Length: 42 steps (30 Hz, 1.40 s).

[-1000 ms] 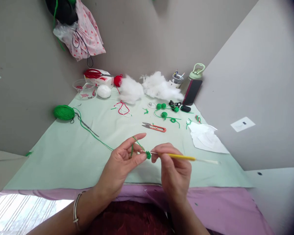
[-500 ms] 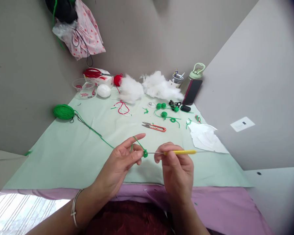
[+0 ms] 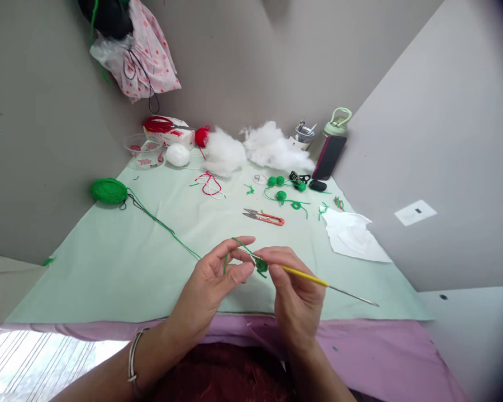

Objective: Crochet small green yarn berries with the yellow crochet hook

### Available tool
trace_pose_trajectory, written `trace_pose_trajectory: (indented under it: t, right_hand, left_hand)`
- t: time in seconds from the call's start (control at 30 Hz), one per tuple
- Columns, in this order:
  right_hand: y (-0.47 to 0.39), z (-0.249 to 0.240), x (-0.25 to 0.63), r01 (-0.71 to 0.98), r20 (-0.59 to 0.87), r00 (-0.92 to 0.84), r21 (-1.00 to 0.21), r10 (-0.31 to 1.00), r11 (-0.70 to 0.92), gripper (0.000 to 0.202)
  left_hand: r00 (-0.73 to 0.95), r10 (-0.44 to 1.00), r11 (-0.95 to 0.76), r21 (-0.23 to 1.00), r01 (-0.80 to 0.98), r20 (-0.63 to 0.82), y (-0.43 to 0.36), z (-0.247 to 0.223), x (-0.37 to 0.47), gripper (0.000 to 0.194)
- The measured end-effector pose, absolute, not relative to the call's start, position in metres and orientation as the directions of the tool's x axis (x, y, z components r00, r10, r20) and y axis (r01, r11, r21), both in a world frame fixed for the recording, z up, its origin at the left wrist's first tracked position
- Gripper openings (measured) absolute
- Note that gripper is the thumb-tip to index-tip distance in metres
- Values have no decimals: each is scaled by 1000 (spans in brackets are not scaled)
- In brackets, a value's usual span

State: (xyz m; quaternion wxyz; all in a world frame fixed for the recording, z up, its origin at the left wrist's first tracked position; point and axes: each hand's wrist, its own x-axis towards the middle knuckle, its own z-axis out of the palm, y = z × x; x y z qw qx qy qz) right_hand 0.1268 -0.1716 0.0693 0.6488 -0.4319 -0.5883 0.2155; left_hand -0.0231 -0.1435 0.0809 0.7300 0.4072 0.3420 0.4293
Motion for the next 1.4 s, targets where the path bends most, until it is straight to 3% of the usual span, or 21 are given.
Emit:
trace_pose_trajectory:
  t: [0.4, 0.87, 1.17, 1.4]
  right_hand:
    - [-175, 64, 123, 290, 627, 189, -771, 755, 567, 31]
    - [-174, 65, 131, -32, 435, 328, -882, 838, 470, 20]
    - [-179, 69, 132, 55, 564, 326, -813, 759, 580, 21]
    - [-179, 67, 131, 66, 563, 294, -818, 772, 572, 21]
  left_hand:
    - [434, 880, 372, 846, -382, -191, -142, 81, -19, 39]
    - [408, 895, 330, 882, -336, -179, -141, 81, -26, 34]
    - [415, 889, 348, 872, -343, -191, -140, 83, -26, 31]
    - [421, 887, 348, 873, -342, -188, -139, 82, -27, 37]
